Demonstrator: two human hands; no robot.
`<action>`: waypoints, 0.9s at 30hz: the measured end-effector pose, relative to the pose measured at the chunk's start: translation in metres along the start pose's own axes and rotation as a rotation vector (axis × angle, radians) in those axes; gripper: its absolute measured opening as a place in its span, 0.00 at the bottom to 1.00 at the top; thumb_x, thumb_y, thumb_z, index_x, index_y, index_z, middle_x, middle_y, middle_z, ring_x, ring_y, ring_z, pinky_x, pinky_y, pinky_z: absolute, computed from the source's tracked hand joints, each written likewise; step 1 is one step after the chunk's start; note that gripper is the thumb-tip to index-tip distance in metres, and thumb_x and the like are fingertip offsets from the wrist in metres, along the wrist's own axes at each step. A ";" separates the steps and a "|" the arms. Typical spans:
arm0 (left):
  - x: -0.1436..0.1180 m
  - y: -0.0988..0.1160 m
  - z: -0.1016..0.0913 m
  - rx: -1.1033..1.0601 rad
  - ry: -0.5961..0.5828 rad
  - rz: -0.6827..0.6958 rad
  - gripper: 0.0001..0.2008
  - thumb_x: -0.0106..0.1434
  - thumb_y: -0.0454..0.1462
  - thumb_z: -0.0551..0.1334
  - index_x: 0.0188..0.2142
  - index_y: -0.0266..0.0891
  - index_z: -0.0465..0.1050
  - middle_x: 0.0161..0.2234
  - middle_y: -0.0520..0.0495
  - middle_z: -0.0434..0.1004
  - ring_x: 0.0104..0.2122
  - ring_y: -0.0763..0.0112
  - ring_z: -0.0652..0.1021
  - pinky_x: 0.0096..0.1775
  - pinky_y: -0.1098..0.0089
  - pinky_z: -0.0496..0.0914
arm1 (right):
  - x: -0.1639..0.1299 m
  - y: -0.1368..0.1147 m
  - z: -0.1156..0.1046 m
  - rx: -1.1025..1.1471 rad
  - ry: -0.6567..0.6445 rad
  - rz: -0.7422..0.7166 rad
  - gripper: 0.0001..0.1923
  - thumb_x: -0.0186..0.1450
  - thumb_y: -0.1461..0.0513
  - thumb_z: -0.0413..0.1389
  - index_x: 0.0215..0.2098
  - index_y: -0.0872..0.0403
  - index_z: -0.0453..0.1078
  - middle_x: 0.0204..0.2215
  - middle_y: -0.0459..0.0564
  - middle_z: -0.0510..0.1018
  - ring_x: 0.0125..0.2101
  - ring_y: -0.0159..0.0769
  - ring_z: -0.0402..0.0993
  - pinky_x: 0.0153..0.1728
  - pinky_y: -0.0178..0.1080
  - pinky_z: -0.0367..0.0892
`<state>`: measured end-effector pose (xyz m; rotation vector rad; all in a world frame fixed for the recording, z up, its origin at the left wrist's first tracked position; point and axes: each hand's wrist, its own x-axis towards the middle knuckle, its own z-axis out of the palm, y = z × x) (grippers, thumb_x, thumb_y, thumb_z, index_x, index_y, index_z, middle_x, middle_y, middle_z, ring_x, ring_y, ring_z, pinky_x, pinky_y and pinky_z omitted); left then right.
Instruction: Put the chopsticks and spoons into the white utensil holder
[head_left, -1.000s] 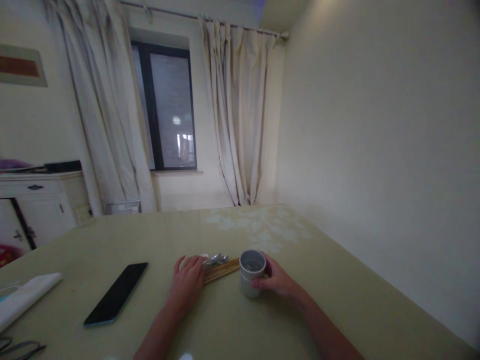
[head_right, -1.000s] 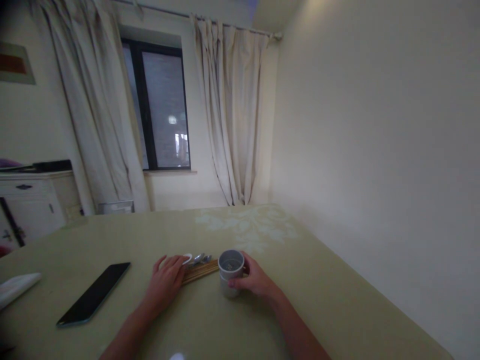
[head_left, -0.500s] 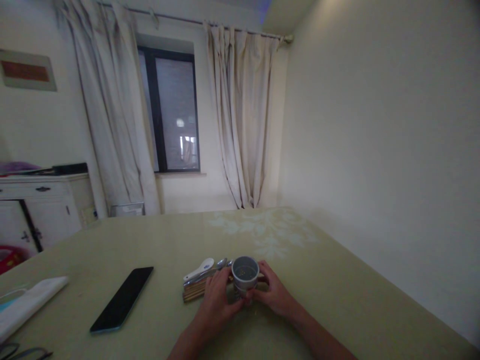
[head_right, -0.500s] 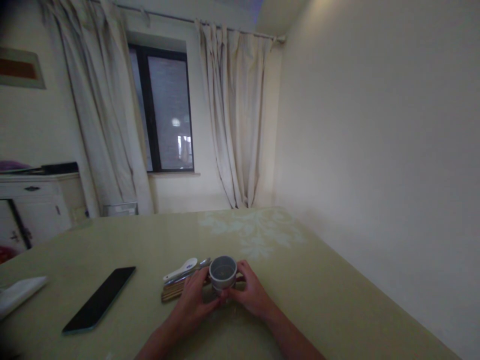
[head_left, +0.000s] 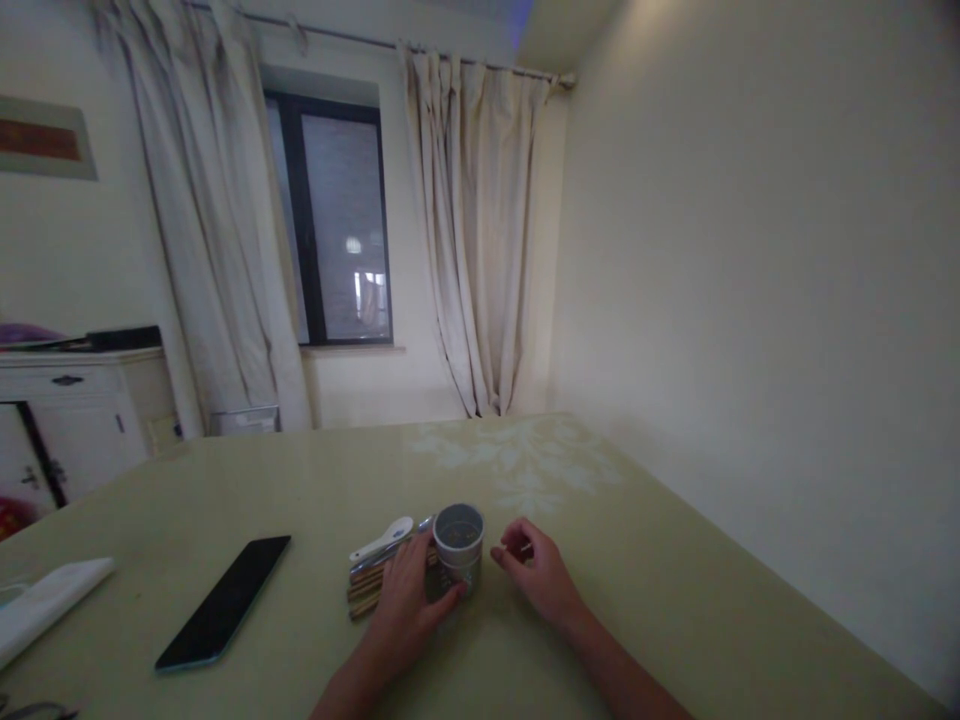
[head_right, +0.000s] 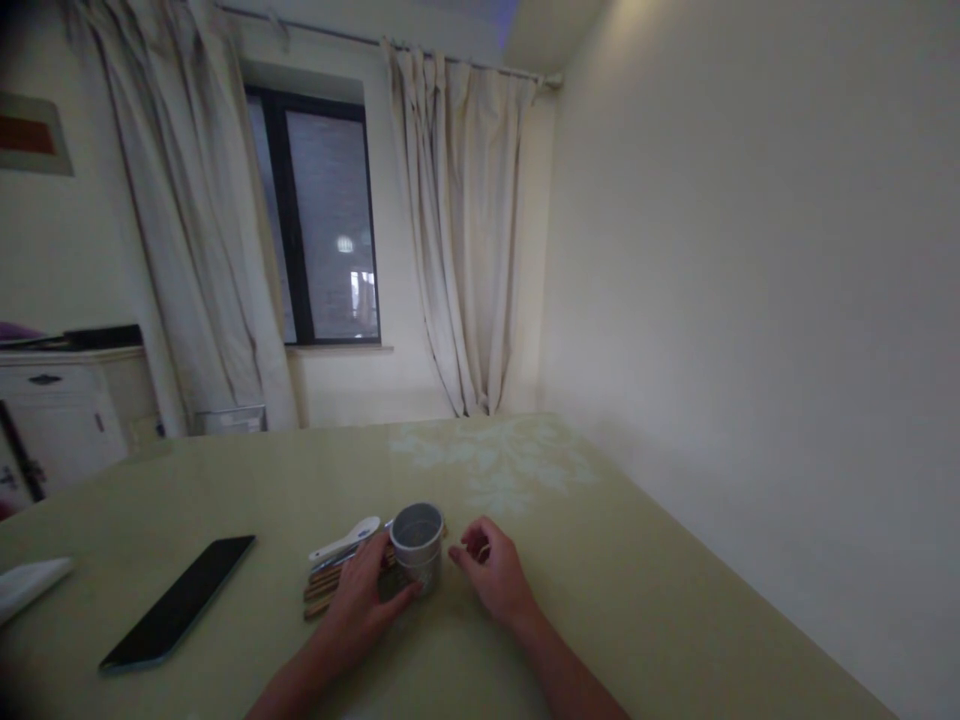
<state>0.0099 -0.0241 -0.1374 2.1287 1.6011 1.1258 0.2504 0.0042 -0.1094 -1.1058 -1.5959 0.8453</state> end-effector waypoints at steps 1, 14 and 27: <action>0.000 -0.001 0.000 -0.001 0.007 -0.002 0.37 0.59 0.49 0.69 0.65 0.40 0.65 0.62 0.33 0.73 0.63 0.40 0.71 0.61 0.42 0.64 | 0.002 0.002 -0.001 -0.034 0.038 -0.004 0.15 0.60 0.52 0.64 0.28 0.50 0.66 0.23 0.42 0.70 0.26 0.36 0.67 0.30 0.38 0.62; -0.005 0.016 -0.024 -0.022 0.360 0.050 0.17 0.69 0.50 0.59 0.29 0.44 0.61 0.23 0.57 0.63 0.24 0.71 0.68 0.29 0.71 0.65 | 0.014 0.022 -0.013 -0.286 0.278 -0.032 0.23 0.60 0.48 0.52 0.19 0.47 0.44 0.17 0.38 0.49 0.20 0.31 0.48 0.25 0.37 0.45; -0.004 0.013 -0.024 0.029 0.312 0.018 0.23 0.74 0.49 0.49 0.28 0.44 0.73 0.26 0.48 0.80 0.26 0.65 0.80 0.32 0.68 0.71 | 0.019 0.031 -0.016 -0.296 0.275 0.035 0.26 0.61 0.48 0.51 0.16 0.46 0.41 0.16 0.39 0.46 0.18 0.31 0.43 0.24 0.39 0.41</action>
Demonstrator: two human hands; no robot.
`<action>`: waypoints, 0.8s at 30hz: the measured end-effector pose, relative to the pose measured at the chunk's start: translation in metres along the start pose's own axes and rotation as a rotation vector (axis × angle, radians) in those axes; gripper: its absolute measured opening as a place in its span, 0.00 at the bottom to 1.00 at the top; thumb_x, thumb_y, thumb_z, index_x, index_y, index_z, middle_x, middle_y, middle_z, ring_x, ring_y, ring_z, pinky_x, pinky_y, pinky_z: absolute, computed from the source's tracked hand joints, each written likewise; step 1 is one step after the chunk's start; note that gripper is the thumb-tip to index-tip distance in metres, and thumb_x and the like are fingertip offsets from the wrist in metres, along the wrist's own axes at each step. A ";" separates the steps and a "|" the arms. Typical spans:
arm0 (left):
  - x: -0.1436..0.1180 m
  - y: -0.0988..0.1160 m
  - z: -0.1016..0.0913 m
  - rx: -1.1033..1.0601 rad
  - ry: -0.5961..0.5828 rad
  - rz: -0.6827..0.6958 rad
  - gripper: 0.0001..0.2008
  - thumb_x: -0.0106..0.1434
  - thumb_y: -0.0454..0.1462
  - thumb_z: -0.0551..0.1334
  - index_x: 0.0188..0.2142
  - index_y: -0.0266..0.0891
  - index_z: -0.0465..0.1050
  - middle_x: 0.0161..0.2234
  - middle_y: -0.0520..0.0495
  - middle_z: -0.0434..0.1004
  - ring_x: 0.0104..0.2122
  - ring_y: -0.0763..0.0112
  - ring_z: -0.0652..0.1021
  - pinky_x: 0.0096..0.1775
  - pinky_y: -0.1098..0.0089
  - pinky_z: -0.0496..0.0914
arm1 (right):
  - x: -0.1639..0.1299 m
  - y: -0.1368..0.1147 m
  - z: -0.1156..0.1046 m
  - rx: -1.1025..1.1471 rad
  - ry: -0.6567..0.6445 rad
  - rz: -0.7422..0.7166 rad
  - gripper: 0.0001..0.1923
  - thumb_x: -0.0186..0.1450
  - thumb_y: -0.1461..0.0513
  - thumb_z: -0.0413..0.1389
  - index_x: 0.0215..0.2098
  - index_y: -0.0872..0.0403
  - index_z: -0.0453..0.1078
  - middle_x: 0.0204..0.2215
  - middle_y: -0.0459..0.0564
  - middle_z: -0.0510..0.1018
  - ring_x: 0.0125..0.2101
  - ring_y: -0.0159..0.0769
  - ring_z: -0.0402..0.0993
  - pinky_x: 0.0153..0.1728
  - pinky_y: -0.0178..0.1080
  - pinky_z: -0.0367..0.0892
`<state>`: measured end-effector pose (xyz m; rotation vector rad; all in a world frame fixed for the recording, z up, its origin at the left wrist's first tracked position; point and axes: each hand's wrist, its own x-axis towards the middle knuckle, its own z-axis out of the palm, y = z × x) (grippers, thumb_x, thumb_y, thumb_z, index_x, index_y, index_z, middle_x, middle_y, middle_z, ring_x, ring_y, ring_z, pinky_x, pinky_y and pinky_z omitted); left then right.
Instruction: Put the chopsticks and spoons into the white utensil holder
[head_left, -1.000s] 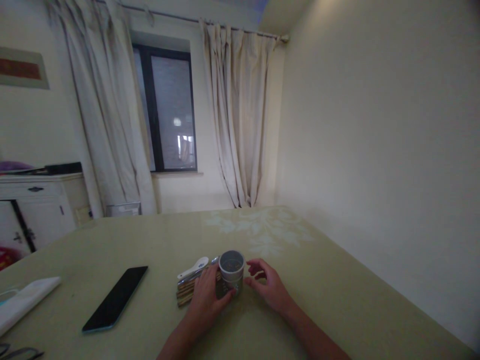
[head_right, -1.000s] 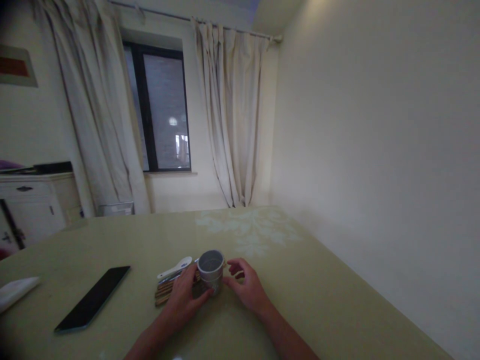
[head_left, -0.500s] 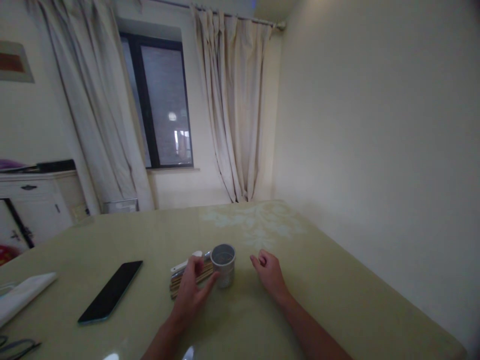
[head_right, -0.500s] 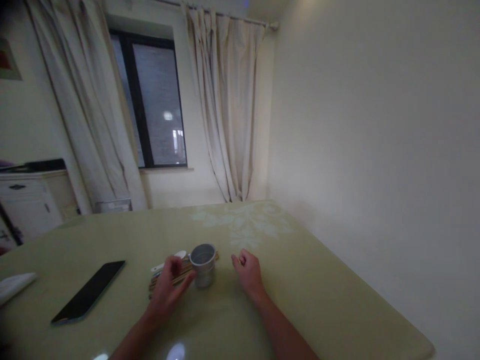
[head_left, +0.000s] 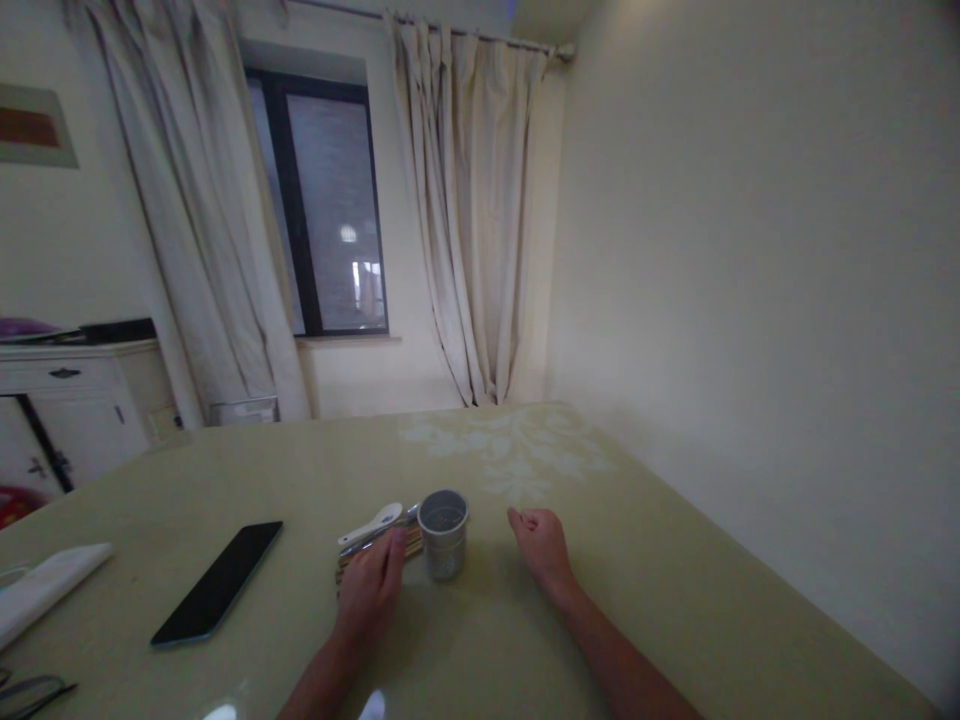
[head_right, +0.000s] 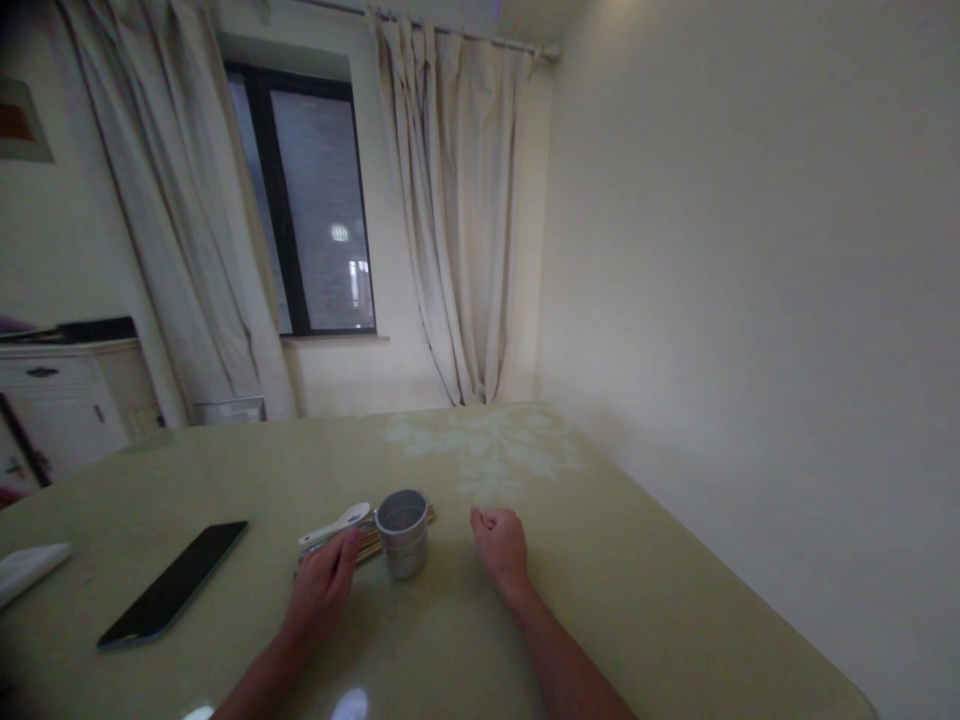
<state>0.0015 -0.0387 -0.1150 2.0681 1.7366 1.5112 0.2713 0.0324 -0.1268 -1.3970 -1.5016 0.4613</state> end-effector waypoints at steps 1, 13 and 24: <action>0.001 -0.001 0.001 -0.020 0.013 -0.039 0.21 0.74 0.49 0.49 0.33 0.43 0.75 0.30 0.46 0.83 0.30 0.63 0.82 0.34 0.67 0.74 | -0.001 -0.001 0.000 0.003 -0.004 0.001 0.26 0.61 0.47 0.51 0.16 0.46 0.41 0.16 0.39 0.46 0.18 0.31 0.43 0.24 0.39 0.41; -0.008 0.001 0.021 -0.303 -0.239 -0.170 0.44 0.66 0.52 0.65 0.73 0.42 0.49 0.70 0.34 0.63 0.68 0.46 0.66 0.67 0.44 0.61 | -0.004 -0.008 0.006 0.140 -0.030 0.002 0.31 0.67 0.37 0.42 0.17 0.46 0.46 0.16 0.40 0.50 0.19 0.33 0.49 0.23 0.39 0.47; -0.011 0.046 0.010 -0.500 -0.620 -0.123 0.39 0.56 0.46 0.75 0.65 0.45 0.66 0.63 0.39 0.74 0.56 0.49 0.77 0.56 0.56 0.73 | -0.006 -0.012 0.004 0.254 -0.091 0.009 0.29 0.70 0.40 0.44 0.27 0.51 0.70 0.18 0.40 0.61 0.21 0.36 0.61 0.25 0.37 0.58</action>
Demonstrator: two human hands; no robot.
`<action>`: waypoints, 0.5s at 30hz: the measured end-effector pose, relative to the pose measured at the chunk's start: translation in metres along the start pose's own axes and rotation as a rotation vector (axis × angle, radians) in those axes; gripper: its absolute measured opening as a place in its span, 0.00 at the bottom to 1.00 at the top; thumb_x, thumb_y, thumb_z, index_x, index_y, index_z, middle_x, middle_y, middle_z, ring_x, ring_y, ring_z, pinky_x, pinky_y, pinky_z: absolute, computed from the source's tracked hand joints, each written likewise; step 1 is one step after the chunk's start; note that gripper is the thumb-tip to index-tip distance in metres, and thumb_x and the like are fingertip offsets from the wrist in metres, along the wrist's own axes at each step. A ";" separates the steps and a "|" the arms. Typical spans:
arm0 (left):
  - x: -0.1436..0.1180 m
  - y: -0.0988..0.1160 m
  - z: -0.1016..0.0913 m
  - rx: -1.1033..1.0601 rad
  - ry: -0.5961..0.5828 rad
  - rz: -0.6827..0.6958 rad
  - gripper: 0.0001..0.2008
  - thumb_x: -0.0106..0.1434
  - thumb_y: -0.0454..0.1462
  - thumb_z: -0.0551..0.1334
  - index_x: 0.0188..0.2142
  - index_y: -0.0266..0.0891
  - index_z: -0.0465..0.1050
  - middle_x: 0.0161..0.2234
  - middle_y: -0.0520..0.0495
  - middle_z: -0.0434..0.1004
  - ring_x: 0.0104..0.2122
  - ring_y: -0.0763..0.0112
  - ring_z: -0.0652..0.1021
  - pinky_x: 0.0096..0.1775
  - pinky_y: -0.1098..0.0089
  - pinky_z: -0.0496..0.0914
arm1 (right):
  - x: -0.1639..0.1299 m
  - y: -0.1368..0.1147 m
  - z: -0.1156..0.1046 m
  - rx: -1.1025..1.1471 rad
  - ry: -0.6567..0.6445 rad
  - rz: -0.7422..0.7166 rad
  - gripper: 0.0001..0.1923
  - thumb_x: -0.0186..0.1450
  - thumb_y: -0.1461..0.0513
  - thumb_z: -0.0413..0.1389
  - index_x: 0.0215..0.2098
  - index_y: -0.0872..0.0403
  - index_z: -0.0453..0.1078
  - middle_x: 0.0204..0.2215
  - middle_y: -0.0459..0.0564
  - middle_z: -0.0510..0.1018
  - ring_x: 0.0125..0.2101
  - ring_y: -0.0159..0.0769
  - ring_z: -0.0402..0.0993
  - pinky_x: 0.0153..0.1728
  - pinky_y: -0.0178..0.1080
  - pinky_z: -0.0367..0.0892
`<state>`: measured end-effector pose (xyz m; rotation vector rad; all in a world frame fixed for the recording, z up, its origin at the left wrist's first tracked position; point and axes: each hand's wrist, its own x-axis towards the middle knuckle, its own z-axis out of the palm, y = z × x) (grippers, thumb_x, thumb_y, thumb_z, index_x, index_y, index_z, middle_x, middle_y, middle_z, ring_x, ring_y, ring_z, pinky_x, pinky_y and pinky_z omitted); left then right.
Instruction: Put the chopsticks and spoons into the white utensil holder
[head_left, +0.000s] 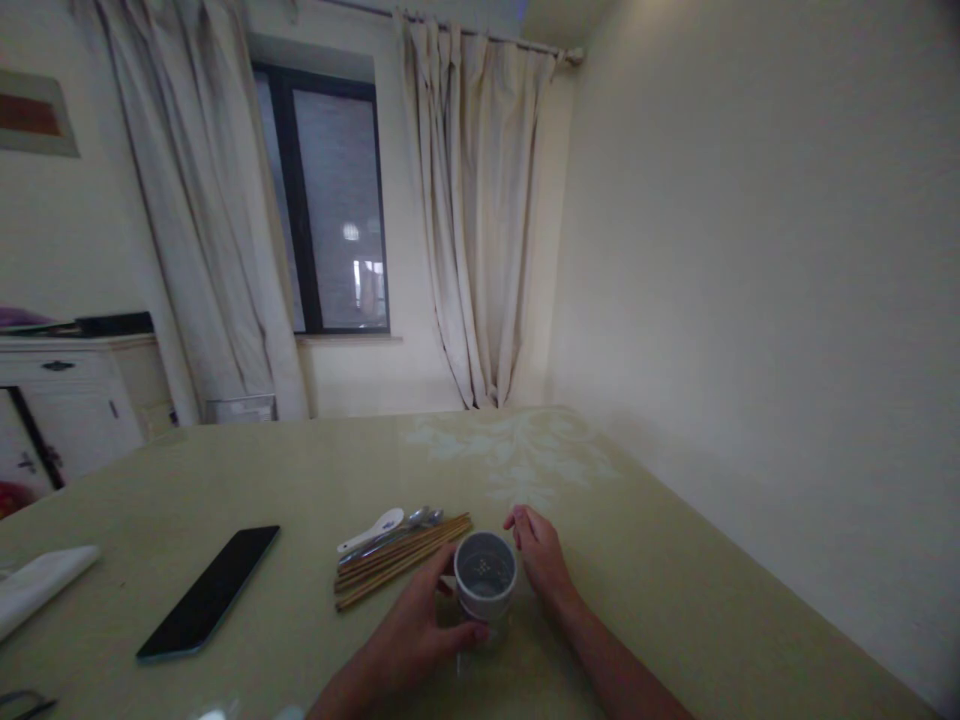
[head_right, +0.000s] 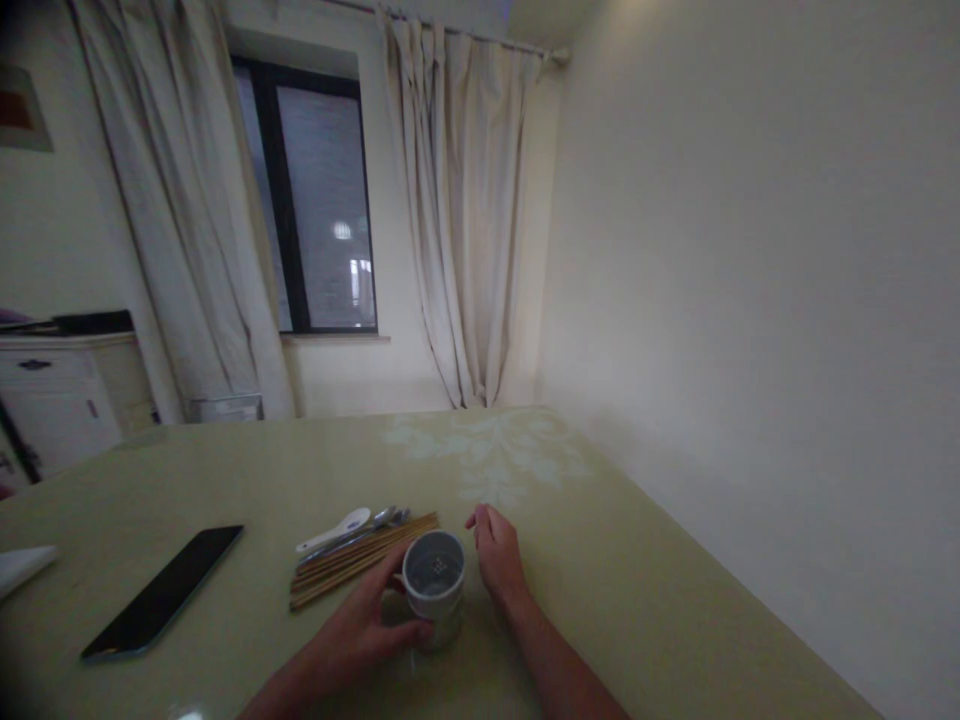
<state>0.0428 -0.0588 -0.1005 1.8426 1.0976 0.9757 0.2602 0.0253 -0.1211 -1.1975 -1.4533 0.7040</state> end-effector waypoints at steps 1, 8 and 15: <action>-0.003 0.005 0.004 -0.037 -0.042 -0.002 0.40 0.55 0.45 0.76 0.65 0.46 0.66 0.63 0.40 0.74 0.55 0.51 0.77 0.55 0.57 0.73 | 0.000 0.000 0.000 -0.002 -0.005 0.003 0.28 0.70 0.41 0.45 0.27 0.51 0.70 0.18 0.40 0.61 0.21 0.36 0.61 0.25 0.37 0.58; -0.003 0.007 -0.004 -0.034 -0.182 0.063 0.51 0.46 0.45 0.80 0.68 0.48 0.63 0.63 0.38 0.71 0.59 0.51 0.74 0.56 0.58 0.72 | 0.000 0.000 -0.001 -0.048 -0.061 0.005 0.26 0.68 0.42 0.47 0.25 0.51 0.70 0.19 0.42 0.64 0.23 0.37 0.62 0.26 0.37 0.59; 0.006 -0.022 -0.063 0.783 0.193 -0.115 0.08 0.65 0.39 0.61 0.33 0.47 0.79 0.40 0.45 0.84 0.42 0.57 0.81 0.47 0.61 0.71 | 0.001 -0.002 -0.001 -0.064 -0.082 0.003 0.26 0.68 0.43 0.47 0.25 0.51 0.70 0.18 0.41 0.62 0.22 0.36 0.61 0.26 0.37 0.56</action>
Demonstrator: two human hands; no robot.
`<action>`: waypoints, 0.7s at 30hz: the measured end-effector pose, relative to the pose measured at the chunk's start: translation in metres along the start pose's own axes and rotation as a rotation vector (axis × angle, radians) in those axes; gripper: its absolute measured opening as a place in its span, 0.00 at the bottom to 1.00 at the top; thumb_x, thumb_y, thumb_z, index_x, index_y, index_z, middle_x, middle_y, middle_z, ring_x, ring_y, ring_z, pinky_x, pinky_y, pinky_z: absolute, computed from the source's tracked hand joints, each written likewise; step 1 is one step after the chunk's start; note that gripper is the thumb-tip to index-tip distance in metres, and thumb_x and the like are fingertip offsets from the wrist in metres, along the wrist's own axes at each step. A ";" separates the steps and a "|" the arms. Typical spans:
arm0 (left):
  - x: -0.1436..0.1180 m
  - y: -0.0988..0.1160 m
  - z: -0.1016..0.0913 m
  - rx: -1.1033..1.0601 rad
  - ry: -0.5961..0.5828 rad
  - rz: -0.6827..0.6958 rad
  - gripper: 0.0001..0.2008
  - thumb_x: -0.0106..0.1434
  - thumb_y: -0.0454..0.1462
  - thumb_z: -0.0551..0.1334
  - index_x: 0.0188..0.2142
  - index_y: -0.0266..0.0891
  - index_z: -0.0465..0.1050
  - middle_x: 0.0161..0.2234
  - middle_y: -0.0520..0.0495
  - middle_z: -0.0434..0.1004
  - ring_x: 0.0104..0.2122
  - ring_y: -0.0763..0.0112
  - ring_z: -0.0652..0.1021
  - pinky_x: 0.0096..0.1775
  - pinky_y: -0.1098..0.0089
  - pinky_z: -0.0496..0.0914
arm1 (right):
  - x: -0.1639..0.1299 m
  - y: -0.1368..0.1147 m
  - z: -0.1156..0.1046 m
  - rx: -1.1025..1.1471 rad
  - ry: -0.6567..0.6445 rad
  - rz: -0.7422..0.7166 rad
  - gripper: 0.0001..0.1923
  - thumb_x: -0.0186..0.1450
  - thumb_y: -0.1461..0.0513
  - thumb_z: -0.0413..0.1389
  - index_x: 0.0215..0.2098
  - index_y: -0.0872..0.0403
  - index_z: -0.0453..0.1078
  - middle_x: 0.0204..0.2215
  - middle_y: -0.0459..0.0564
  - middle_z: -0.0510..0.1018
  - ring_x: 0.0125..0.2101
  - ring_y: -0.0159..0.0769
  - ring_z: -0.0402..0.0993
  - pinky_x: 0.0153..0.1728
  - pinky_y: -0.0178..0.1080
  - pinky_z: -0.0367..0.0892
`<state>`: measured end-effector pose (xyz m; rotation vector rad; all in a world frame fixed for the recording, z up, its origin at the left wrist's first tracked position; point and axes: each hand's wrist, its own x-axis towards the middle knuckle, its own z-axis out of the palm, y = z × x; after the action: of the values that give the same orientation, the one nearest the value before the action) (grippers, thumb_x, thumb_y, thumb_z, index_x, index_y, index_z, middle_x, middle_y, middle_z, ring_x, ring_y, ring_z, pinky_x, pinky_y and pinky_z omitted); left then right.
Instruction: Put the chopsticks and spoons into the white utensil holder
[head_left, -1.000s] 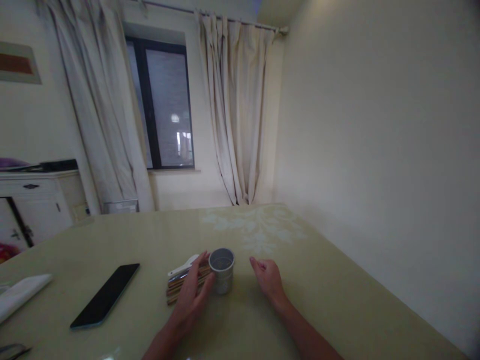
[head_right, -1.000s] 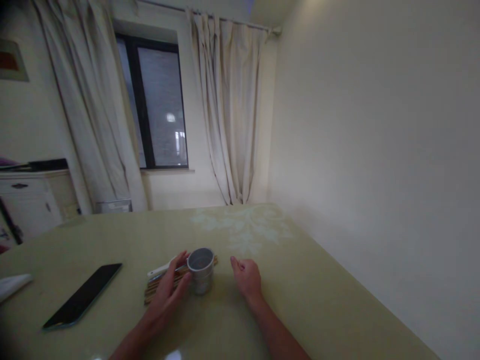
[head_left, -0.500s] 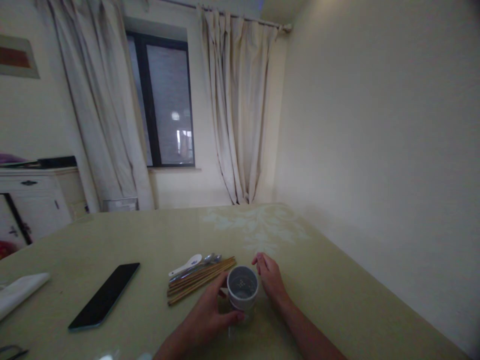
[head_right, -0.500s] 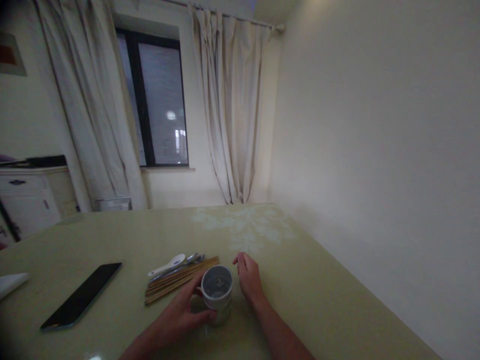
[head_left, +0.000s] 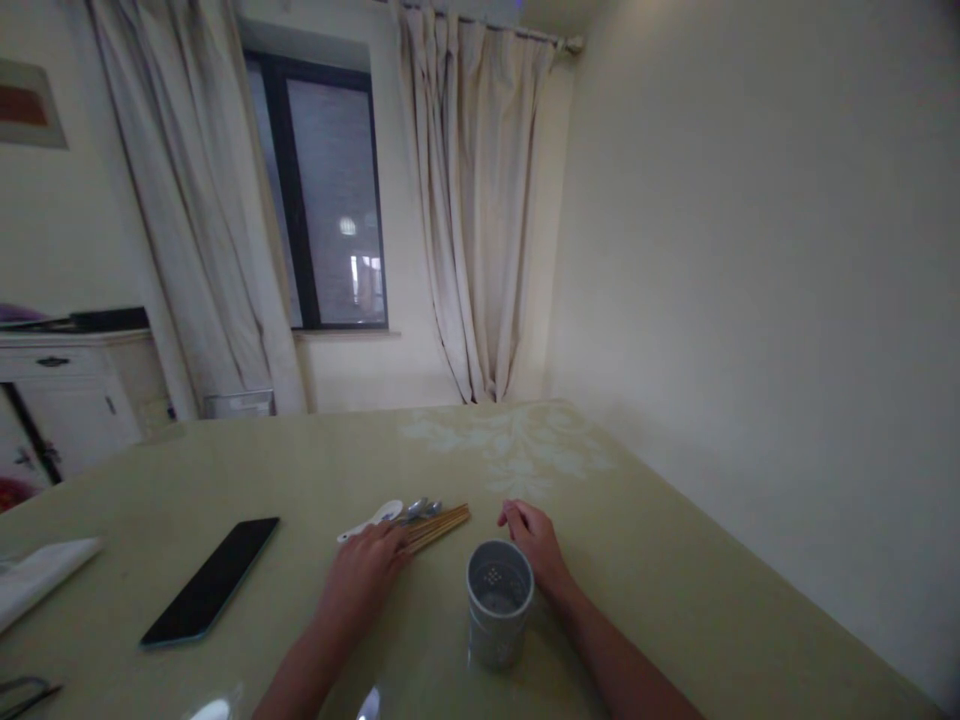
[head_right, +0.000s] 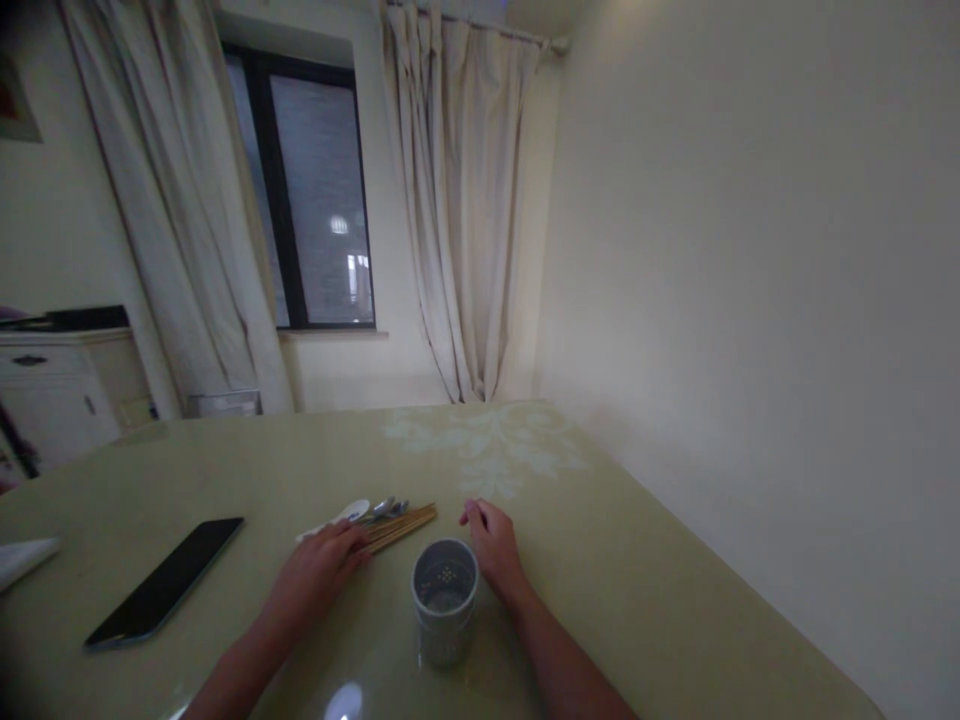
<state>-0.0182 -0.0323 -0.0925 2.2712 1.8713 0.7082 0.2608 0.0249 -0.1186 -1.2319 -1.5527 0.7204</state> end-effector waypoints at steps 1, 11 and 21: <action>0.000 -0.004 0.000 0.049 0.015 -0.006 0.08 0.64 0.38 0.61 0.33 0.47 0.79 0.40 0.46 0.84 0.42 0.57 0.81 0.46 0.62 0.70 | -0.001 -0.001 0.000 -0.001 -0.003 -0.001 0.26 0.68 0.44 0.47 0.25 0.52 0.70 0.18 0.41 0.62 0.22 0.36 0.61 0.26 0.37 0.56; -0.007 -0.008 0.023 -0.135 0.073 0.028 0.07 0.61 0.38 0.59 0.30 0.47 0.76 0.33 0.48 0.83 0.37 0.57 0.81 0.39 0.64 0.72 | -0.004 -0.012 -0.004 0.021 -0.070 -0.012 0.25 0.67 0.46 0.52 0.24 0.54 0.75 0.19 0.45 0.70 0.24 0.36 0.64 0.28 0.37 0.57; -0.005 0.059 0.035 -0.468 0.143 0.042 0.11 0.69 0.44 0.58 0.36 0.44 0.77 0.38 0.44 0.83 0.38 0.58 0.81 0.43 0.61 0.75 | -0.009 -0.026 0.005 0.244 -0.264 0.062 0.26 0.64 0.42 0.59 0.27 0.56 0.77 0.22 0.46 0.77 0.25 0.37 0.73 0.27 0.35 0.63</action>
<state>0.0491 -0.0434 -0.1030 2.0046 1.5055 1.1971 0.2464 0.0095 -0.1004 -1.0376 -1.5864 1.1150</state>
